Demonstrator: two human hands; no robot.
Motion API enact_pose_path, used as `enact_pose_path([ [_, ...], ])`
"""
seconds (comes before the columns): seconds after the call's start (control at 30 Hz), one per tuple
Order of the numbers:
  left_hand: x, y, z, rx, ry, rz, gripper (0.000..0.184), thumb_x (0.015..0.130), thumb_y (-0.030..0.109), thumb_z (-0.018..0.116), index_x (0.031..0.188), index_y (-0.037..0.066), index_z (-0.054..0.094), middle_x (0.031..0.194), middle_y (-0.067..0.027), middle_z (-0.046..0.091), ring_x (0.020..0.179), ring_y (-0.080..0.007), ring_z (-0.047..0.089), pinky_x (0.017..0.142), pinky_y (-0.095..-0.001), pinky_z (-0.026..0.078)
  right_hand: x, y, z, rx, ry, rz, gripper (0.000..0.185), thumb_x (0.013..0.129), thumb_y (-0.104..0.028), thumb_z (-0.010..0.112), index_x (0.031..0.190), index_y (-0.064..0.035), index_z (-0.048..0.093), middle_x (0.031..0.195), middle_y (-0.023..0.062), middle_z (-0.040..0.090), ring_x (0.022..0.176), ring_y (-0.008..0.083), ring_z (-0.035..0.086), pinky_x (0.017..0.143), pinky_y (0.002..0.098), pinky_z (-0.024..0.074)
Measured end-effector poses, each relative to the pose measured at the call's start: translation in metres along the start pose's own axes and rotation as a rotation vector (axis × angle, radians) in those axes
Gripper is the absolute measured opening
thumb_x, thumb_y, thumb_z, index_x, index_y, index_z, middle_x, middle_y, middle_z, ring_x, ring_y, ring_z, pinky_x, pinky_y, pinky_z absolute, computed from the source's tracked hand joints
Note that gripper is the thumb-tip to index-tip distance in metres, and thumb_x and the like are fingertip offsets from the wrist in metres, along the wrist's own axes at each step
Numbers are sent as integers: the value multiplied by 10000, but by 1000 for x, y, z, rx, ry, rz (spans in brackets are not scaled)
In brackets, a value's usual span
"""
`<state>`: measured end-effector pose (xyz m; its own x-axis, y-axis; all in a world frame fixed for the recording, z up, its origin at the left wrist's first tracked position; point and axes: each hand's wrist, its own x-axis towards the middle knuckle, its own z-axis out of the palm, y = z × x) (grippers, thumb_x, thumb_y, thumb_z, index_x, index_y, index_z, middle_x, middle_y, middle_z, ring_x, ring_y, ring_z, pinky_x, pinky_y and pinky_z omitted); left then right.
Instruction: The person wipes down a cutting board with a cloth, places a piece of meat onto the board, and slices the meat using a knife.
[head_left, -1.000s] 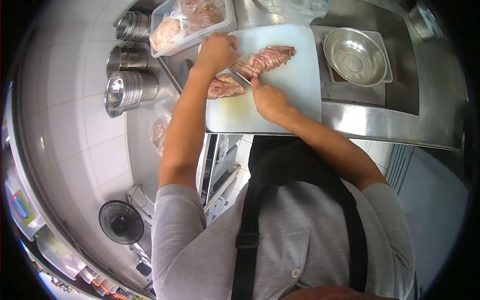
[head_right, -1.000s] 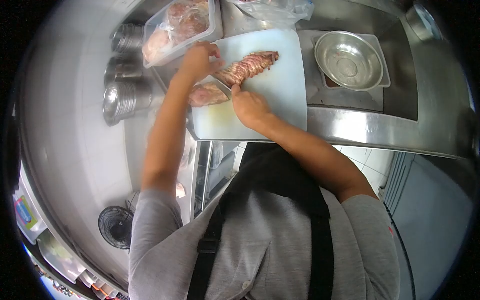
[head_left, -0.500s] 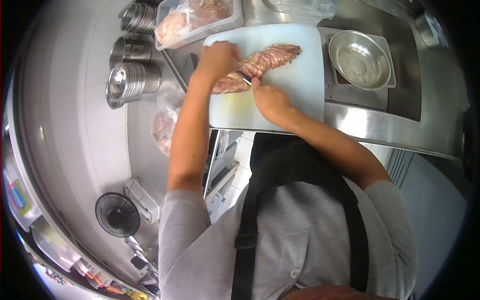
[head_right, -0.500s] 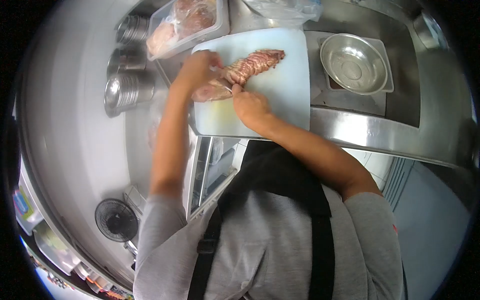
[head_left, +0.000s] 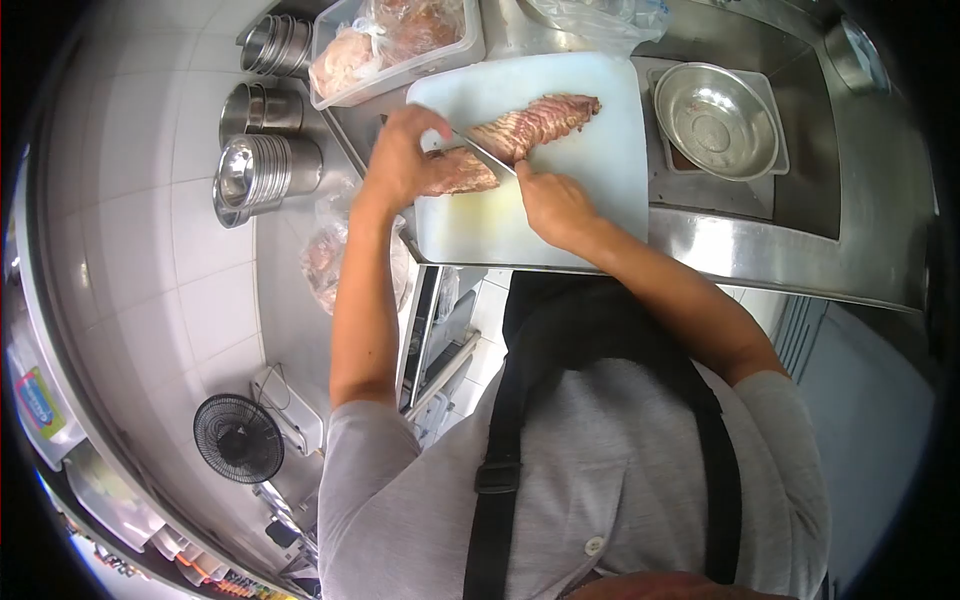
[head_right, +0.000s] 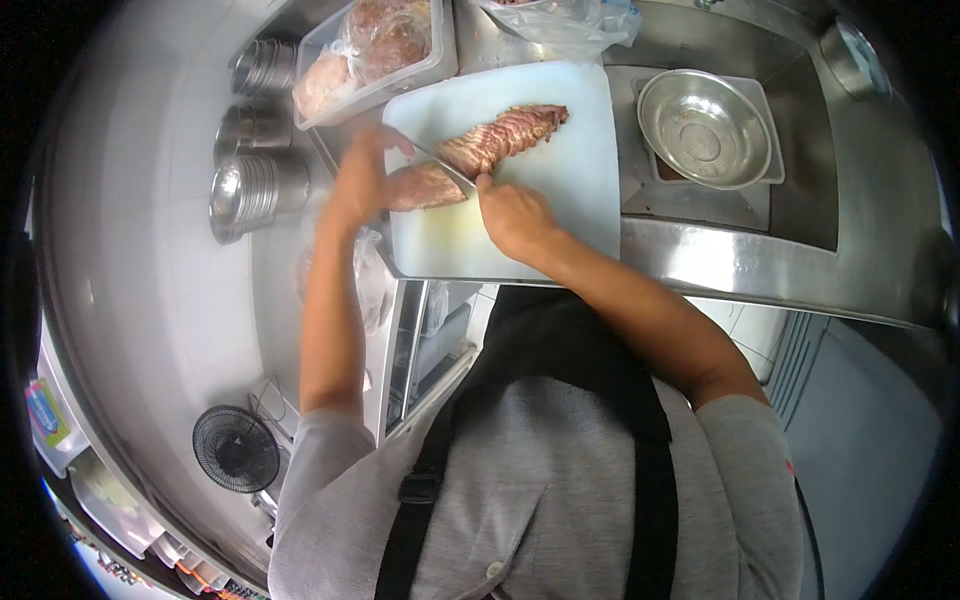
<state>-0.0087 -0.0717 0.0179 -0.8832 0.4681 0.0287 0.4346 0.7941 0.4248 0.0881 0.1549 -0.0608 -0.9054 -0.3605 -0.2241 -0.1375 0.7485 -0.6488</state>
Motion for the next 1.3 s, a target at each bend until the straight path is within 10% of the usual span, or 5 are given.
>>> enact_pose_path([
  [0.7,-60,-41,95,18,306,134,374,864,369,828,1072,116,647,1237,-91,595,1196,-326,527,1039,-478,332,-31,-18,-71,-54,-66,39,219,1086,-166,530,1181,26,577,853,281,715,857,495,700,818,606,510],
  [1.3,-61,-45,101,-2,319,109,407,813,340,866,1053,136,609,1248,-117,597,1243,-349,523,1056,-507,340,-13,-8,-60,-77,-78,-47,218,1083,-157,537,1143,53,541,847,298,691,832,527,662,783,625,478],
])
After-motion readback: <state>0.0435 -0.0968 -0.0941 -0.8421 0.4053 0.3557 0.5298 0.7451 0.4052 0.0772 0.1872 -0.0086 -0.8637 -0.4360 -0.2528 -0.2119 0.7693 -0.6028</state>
